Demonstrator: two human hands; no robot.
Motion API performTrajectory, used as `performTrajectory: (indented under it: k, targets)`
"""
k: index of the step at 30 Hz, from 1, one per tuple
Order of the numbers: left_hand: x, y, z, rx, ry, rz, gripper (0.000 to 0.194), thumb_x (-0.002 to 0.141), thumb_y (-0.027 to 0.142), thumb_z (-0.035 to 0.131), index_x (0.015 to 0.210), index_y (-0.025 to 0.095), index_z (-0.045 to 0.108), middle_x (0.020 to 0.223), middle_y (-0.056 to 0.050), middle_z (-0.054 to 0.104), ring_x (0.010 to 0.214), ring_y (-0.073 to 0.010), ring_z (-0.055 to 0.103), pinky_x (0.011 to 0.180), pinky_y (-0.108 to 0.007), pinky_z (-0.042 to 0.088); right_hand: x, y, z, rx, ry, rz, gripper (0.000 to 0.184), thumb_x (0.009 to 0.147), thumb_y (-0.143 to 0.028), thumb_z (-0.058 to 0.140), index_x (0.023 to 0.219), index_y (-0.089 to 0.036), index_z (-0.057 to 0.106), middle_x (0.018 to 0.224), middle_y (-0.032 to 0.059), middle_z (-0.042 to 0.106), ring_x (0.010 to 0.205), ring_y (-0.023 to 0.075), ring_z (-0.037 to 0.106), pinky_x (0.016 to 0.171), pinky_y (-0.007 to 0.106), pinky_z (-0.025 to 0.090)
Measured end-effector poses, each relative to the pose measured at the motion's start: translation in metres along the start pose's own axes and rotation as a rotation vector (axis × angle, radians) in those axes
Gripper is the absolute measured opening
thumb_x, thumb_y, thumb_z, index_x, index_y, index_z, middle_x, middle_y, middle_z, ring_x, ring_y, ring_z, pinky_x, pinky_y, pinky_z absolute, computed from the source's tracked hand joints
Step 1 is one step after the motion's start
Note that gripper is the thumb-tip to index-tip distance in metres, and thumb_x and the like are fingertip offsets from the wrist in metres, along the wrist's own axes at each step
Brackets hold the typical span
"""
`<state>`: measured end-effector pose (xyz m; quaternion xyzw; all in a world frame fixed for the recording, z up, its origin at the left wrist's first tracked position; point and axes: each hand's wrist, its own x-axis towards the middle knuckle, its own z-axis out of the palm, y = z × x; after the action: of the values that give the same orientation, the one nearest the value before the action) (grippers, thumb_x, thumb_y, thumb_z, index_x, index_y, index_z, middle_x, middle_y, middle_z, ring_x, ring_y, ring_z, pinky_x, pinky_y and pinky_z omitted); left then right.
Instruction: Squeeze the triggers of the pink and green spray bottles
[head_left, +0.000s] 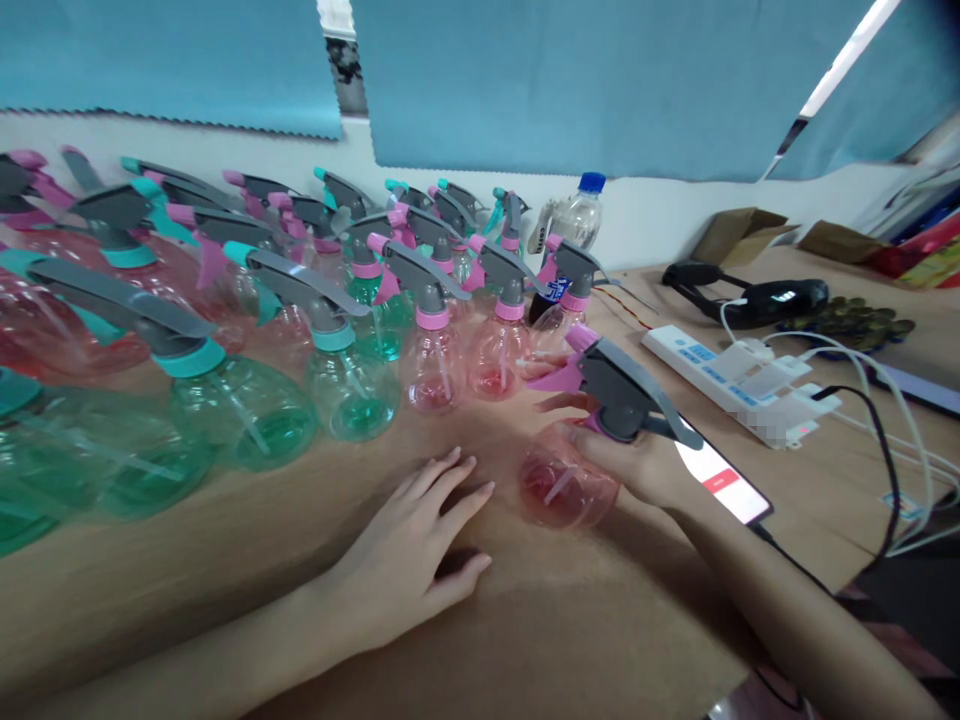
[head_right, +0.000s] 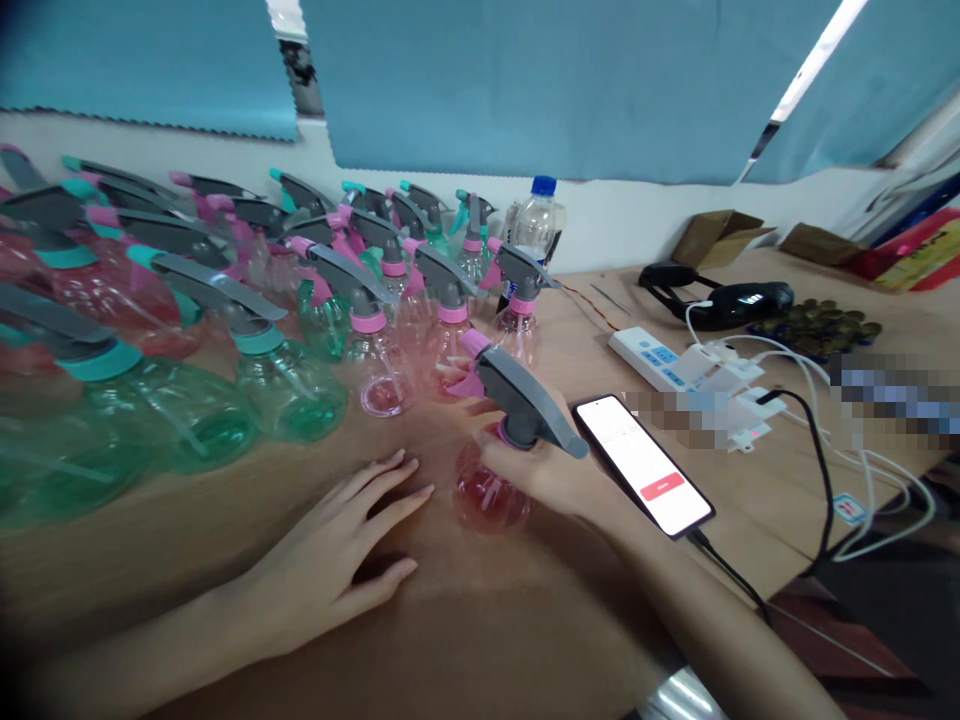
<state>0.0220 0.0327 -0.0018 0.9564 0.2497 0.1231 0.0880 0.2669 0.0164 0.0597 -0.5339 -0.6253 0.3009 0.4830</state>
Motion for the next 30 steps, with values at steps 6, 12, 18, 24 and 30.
performTrajectory:
  k: [6,12,18,24,30]
  targets:
    - [0.001,0.0,-0.001,-0.001,0.002,-0.002,0.05,0.092,0.039,0.056,0.137,0.018,0.05,0.147,-0.014,0.043,0.138,-0.0332,0.034,0.106,-0.054,0.036,0.002,-0.002,0.0,-0.024,0.006,-0.017,0.009,0.067,-0.02,0.055,0.072,-0.023,0.063,0.084,0.002,0.071,0.074,0.0202,0.067,0.07,0.035,0.055]
    - [0.0,-0.001,0.0,0.005,0.007,0.007,0.05,0.092,0.038,0.056,0.136,0.017,0.05,0.146,-0.015,0.044,0.137,-0.0333,0.034,0.107,-0.054,0.036,0.004,-0.01,0.002,-0.066,0.054,-0.008,0.004,0.063,-0.025,0.056,0.066,-0.023,0.057,0.083,0.0039,0.069,0.077,0.0226,0.065,0.067,0.037,0.054]
    - [-0.001,-0.001,0.001,0.012,0.016,0.018,0.05,0.092,0.038,0.056,0.136,0.016,0.05,0.147,-0.016,0.042,0.138,-0.0336,0.034,0.107,-0.054,0.035,0.005,-0.015,0.002,-0.03,0.009,0.004,0.001,0.061,-0.025,0.052,0.061,-0.024,0.052,0.078,0.0033,0.067,0.076,0.0233,0.065,0.072,0.041,0.053]
    - [-0.002,-0.001,0.002,0.025,0.004,0.012,0.051,0.092,0.039,0.055,0.137,0.016,0.049,0.148,-0.015,0.041,0.138,-0.0328,0.032,0.107,-0.054,0.035,0.002,-0.01,-0.001,-0.029,0.033,-0.006,0.004,0.06,-0.021,0.053,0.057,-0.023,0.052,0.065,0.0003,0.061,0.067,0.0198,0.062,0.064,0.034,0.052]
    - [0.0,-0.001,0.002,0.022,0.001,0.007,0.051,0.092,0.039,0.055,0.137,0.016,0.05,0.147,-0.016,0.042,0.138,-0.033,0.033,0.107,-0.054,0.035,-0.002,-0.011,-0.001,-0.099,0.041,0.04,0.008,0.062,-0.024,0.053,0.056,-0.023,0.047,0.053,-0.0031,0.051,0.051,0.0137,0.048,0.05,0.028,0.044]
